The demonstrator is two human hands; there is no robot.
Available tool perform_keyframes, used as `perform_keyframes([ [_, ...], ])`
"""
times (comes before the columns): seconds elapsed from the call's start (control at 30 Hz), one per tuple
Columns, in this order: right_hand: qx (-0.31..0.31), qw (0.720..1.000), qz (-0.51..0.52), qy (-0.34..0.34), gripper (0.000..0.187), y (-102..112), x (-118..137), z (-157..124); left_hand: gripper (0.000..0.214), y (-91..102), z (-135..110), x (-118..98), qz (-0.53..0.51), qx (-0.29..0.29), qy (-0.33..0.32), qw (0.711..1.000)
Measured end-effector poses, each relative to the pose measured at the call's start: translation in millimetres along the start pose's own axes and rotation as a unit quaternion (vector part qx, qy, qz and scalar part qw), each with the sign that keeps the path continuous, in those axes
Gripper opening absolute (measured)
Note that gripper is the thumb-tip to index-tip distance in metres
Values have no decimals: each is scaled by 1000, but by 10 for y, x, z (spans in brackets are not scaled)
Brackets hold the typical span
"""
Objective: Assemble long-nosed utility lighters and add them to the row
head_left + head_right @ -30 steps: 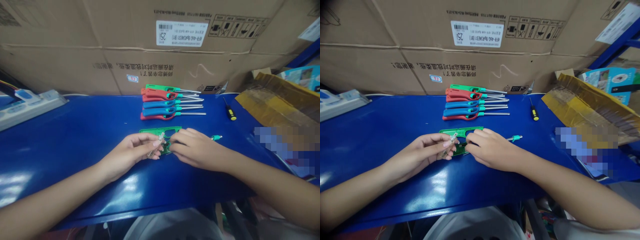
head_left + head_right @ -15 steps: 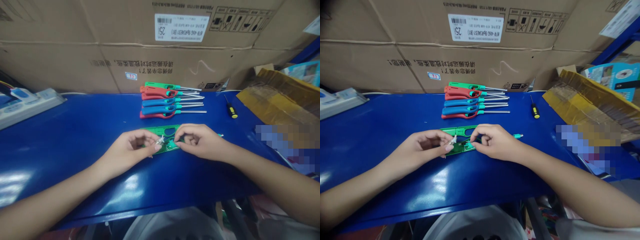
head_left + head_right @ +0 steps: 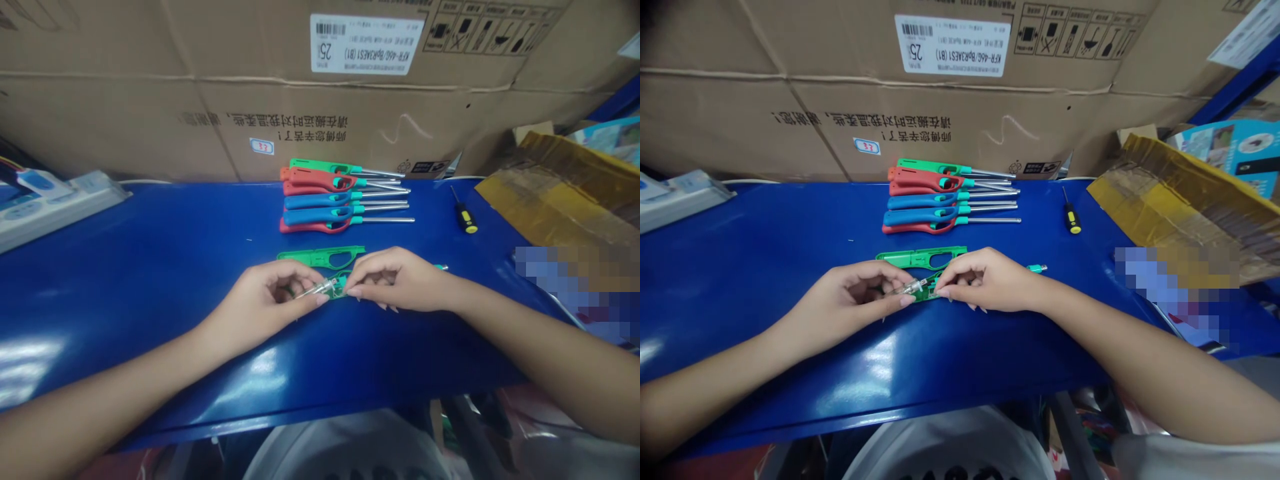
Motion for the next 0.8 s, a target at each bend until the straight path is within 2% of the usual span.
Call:
perform_keyframes([
  [0.13, -22, 992, -85, 89, 19, 0, 169, -58, 29, -17, 7, -31, 24, 9, -19, 1000],
  [0.23, -45, 985, -113, 124, 18, 14, 242, -81, 27, -32, 12, -66, 41, 20, -36, 998],
  [0.57, -43, 993, -57, 95, 16, 34, 203, -50, 27, -40, 16, -71, 59, 26, -44, 997],
  [0.8, -47, 993, -57, 94, 17, 41, 201, -50, 27, -34, 11, -89, 62, 25, -49, 997],
])
Point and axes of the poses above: each hand's wrist, its own z-axis towards the middle knuckle, its own y-axis out of the back of the hand, x = y × z, the point moved 10 cm from there along z, towards the middle knuckle, and after that the axes turned 15 degrees about -y, right-handed, at the moved point
